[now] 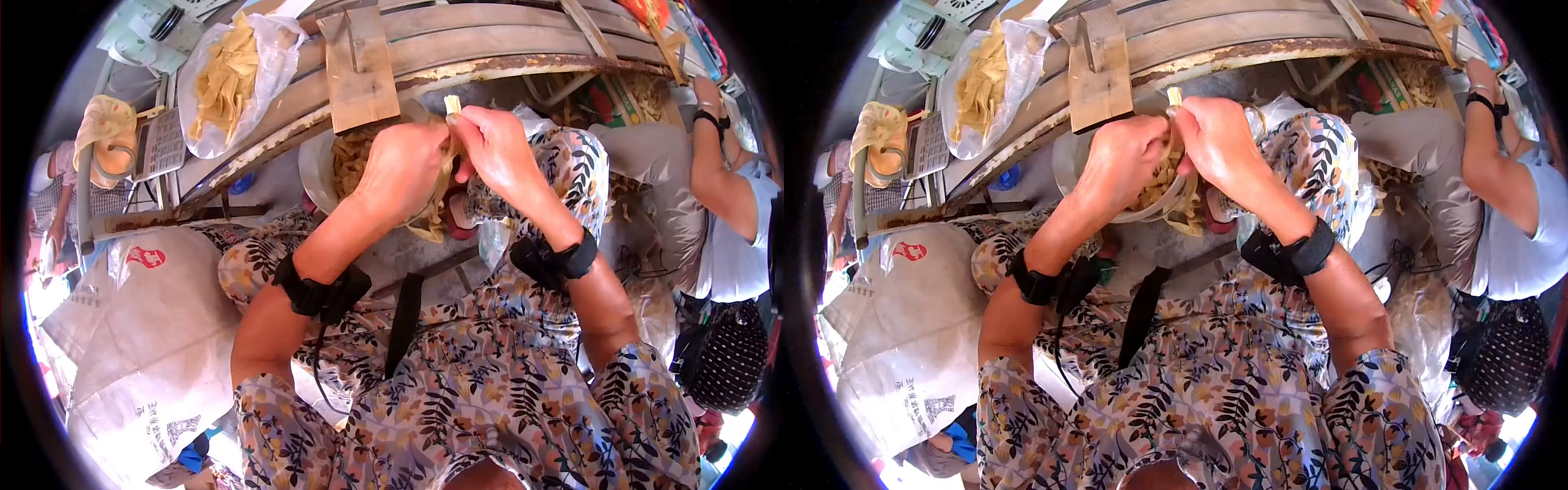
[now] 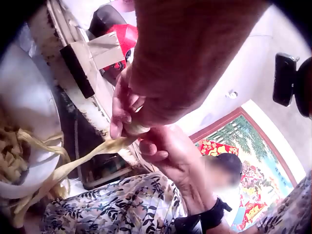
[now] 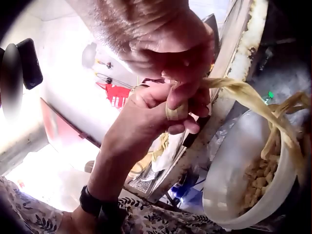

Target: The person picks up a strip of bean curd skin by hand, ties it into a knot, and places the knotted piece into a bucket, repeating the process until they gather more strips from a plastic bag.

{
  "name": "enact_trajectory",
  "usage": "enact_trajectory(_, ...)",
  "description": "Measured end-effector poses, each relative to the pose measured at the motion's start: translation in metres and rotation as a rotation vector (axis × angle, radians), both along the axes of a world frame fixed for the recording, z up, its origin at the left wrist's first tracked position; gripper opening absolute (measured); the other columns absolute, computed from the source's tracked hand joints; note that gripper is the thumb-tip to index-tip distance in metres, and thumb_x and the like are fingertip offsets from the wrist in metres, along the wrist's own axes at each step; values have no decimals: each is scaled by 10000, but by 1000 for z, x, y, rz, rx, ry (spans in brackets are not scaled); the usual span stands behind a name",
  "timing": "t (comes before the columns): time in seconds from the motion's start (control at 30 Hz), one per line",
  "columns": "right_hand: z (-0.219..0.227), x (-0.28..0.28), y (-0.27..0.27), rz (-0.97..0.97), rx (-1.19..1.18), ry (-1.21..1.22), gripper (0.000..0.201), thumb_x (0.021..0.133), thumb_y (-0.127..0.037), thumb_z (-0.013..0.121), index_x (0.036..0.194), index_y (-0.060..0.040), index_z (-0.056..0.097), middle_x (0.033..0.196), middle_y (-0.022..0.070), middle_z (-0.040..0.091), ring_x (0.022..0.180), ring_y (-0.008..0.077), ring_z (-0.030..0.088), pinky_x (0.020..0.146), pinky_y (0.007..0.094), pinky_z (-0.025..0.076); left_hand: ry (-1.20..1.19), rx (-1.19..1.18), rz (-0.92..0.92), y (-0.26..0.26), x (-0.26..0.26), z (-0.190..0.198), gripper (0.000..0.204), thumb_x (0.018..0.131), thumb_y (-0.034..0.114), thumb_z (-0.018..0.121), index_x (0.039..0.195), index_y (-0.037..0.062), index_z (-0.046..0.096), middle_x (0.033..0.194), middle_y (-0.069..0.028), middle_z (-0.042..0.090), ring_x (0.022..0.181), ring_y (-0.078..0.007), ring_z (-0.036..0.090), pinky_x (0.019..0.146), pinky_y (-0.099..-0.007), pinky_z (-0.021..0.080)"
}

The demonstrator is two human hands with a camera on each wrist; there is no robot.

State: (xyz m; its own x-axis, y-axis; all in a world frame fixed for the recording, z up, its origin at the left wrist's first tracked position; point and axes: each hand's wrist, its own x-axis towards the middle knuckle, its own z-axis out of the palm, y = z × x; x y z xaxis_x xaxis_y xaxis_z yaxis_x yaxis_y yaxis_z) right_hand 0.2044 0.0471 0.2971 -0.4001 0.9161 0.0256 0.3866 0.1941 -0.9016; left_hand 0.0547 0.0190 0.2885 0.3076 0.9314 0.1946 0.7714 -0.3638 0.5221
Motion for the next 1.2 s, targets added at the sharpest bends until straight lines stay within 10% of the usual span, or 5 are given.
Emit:
enact_trajectory(0.23, -3, 12, 6, 190, -626, 215, 277, 886, -214, 426, 833, 20, 563, 642, 75, 604, 405, 96, 499, 374, 220, 365, -428, -76, -183, 7, -13, 2, 225, 739, -42, 476, 947, 42, 489, 817, -160, 561, 763, -355, 547, 656, -363, 446)
enact_trajectory(0.33, -15, 15, 3, 227, -714, 281, 303, 878, -256, 483, 884, 37, 559, 657, 92, 605, 436, 89, 520, 382, 207, 380, -320, -214, -164, 9, -17, -3, 238, 757, -49, 486, 973, 48, 507, 822, -101, 573, 744, -204, 567, 675, -279, 451)
enact_trajectory(0.83, -17, 14, 1, 46, -468, 419, 217, 838, -119, 543, 970, 53, 560, 871, 107, 619, 753, 173, 634, 644, 237, 517, -796, -551, -43, 15, -19, 2, 161, 765, 41, 605, 915, 6, 557, 846, -11, 583, 786, -75, 547, 700, -210, 451)
enact_trajectory(1.07, -26, 19, 5, 89, -814, 773, 267, 856, -107, 496, 1077, 43, 491, 1059, 124, 548, 950, 181, 555, 841, 306, 481, -232, -42, 3, 11, -10, -3, 208, 745, 134, 645, 769, 14, 477, 677, -99, 532, 622, -173, 538, 549, -297, 424)
enact_trajectory(1.2, -13, -1, -3, -105, -545, 425, 270, 895, -194, 451, 1019, 35, 522, 964, 91, 581, 862, 160, 594, 739, 254, 504, -137, 43, 30, 8, -5, -10, 236, 752, 175, 631, 734, 9, 465, 610, -143, 503, 523, -265, 459, 500, -335, 400)
